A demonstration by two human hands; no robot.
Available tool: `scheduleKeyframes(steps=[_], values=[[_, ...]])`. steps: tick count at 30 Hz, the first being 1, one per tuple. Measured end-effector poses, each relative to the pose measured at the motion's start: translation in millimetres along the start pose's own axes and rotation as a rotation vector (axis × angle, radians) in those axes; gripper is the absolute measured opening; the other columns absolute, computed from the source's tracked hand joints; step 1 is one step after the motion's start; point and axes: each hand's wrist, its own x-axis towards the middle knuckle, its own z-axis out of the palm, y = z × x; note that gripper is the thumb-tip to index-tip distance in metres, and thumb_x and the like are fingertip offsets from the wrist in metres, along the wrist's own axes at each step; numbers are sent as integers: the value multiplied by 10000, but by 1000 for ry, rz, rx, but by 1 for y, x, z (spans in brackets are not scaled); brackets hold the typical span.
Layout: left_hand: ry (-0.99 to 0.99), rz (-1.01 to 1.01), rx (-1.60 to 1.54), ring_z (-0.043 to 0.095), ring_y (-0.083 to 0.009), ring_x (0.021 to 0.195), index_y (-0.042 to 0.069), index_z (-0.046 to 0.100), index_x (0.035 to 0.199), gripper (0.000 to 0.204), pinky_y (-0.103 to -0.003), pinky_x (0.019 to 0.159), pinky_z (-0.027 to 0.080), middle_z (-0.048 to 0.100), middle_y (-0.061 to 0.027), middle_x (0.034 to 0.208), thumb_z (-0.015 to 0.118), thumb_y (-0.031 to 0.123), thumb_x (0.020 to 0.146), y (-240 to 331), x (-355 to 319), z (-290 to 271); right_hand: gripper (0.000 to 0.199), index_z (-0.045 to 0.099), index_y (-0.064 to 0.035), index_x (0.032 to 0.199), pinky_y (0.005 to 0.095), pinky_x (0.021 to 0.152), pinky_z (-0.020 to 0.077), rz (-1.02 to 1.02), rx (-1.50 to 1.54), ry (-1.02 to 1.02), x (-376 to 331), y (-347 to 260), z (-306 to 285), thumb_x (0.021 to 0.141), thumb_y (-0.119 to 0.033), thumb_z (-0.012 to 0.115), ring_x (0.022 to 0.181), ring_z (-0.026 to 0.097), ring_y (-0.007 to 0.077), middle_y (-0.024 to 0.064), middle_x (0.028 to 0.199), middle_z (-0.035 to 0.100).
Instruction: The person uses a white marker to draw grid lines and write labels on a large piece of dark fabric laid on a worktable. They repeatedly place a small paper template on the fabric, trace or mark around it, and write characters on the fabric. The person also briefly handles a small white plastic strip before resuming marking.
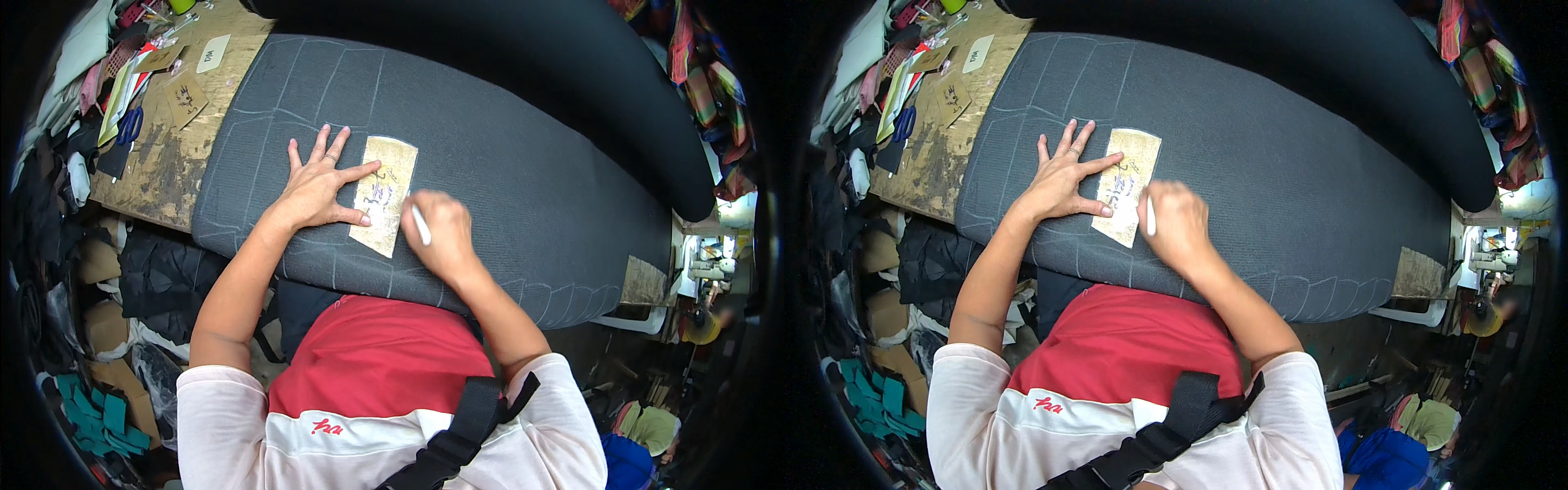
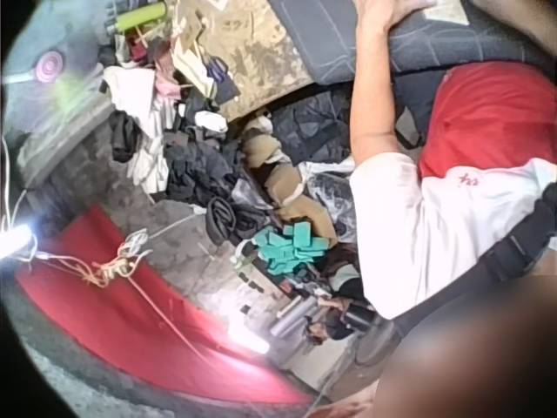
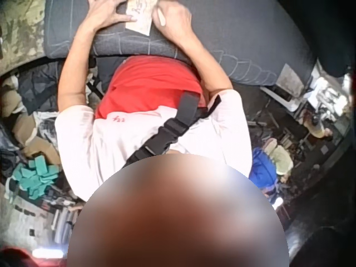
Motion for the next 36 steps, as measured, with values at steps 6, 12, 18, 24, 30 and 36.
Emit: scheduleKeyframes(steps=[6, 12, 18, 24, 30, 36], values=[[1, 14, -4, 48, -387, 1413, 404, 527, 1274, 972, -713, 1035, 0, 155, -174, 1524, 778, 668, 373, 0, -1, -1, 74, 637, -16, 767, 394, 615, 517, -178, 397, -194, -35, -19, -10, 754, -89, 643, 684, 640, 298, 150, 697, 634], [-33, 22, 12, 45, -394, 1411, 405, 514, 1287, 959, -714, 1033, 8, 133, -181, 1527, 790, 641, 399, 3, -1, -7, 73, 637, -28, 745, 340, 643, 518, -342, 282, -149, -24, -23, -1, 722, -90, 669, 651, 621, 260, 99, 662, 605], [-108, 31, 76, 56, -387, 1413, 397, 499, 1302, 940, -716, 1034, 44, 148, -211, 1515, 801, 607, 436, -2, 29, -22, 86, 661, -24, 750, 355, 576, 520, 23, 334, -155, -20, 12, -54, 714, -102, 659, 626, 653, 287, 152, 660, 639], [-28, -55, 4, 14, -384, 1415, 408, 455, 1330, 945, -694, 1051, -12, 155, -192, 1518, 754, 680, 476, -26, 141, -41, 129, 678, 16, 860, 296, 593, 512, 123, 349, 123, 79, 58, -26, 800, -93, 643, 659, 679, 216, 160, 723, 671], [-27, -46, -32, -5, -371, 1418, 407, 459, 1326, 981, -703, 1044, -36, 143, -174, 1525, 766, 681, 435, -38, 158, -30, 241, 690, -14, 974, 277, 691, 515, 95, 386, 250, 192, 101, 25, 849, -206, 615, 750, 677, 177, 117, 804, 700], [-62, -71, -70, -10, -360, 1420, 408, 459, 1326, 951, -703, 1045, -37, 138, -160, 1529, 785, 638, 463, -38, 162, -34, 214, 711, -40, 857, 308, 688, 519, 255, 334, 103, 242, 102, 57, 808, -211, 591, 696, 676, 206, 103, 729, 693]])
